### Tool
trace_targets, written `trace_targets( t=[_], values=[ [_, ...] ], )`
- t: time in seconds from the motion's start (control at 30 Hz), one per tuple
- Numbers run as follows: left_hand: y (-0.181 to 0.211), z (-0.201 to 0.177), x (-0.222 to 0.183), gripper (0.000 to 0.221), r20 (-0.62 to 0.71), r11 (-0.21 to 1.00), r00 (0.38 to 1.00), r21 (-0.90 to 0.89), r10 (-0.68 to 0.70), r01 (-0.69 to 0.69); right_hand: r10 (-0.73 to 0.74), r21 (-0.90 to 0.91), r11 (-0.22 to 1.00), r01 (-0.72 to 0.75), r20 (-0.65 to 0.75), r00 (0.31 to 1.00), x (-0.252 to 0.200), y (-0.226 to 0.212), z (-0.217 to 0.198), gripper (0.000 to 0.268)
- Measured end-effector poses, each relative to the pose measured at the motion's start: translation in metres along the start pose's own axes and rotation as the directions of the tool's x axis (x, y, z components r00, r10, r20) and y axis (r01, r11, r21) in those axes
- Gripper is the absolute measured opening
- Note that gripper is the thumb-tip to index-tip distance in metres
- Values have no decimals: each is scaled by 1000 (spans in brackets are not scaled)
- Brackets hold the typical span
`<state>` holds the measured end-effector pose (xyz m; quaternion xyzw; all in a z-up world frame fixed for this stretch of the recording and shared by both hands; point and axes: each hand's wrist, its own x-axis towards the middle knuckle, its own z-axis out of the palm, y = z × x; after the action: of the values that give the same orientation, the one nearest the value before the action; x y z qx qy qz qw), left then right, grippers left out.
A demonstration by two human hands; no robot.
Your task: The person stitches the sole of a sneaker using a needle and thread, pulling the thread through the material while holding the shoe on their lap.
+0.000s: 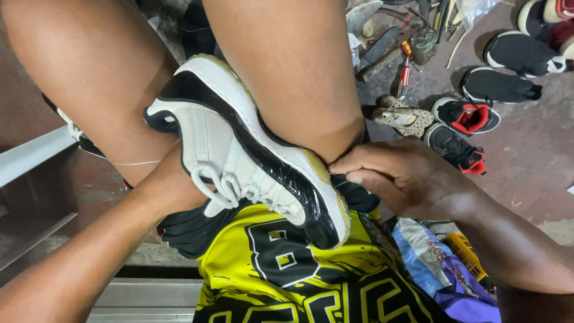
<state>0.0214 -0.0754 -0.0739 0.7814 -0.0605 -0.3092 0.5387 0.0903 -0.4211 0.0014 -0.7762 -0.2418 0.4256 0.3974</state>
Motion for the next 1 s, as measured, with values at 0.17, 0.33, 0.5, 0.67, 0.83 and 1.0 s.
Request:
trace_targets(
  t=[0.17,0.33,0.5,0.67,0.83,1.0],
  values=[
    [-17,8,-12,44,145,958,947,21,-285,285,-3,-129,992,-6,-71,997,-4,-19,0,24],
    [-36,14,-13,56,129,997,992,80,1,-12,52,-178,982,-64,-70,996,-1,-35,2,29],
    [-25,11,-5,56,116,994,990,64,78,-86,-20,-203,979,14,-26,999,3,-39,1,38],
    [-15,6,-2,56,127,997,990,38,63,-69,55,-151,987,-58,-19,998,7,-40,-3,24],
    [-19,6,-8,56,139,1000,990,-9,23,-22,111,-47,993,-110,20,994,13,-38,-7,17],
    [-18,5,-8,56,146,999,989,-23,26,-23,120,-145,982,-121,-22,993,6,-44,-2,30]
  ],
)
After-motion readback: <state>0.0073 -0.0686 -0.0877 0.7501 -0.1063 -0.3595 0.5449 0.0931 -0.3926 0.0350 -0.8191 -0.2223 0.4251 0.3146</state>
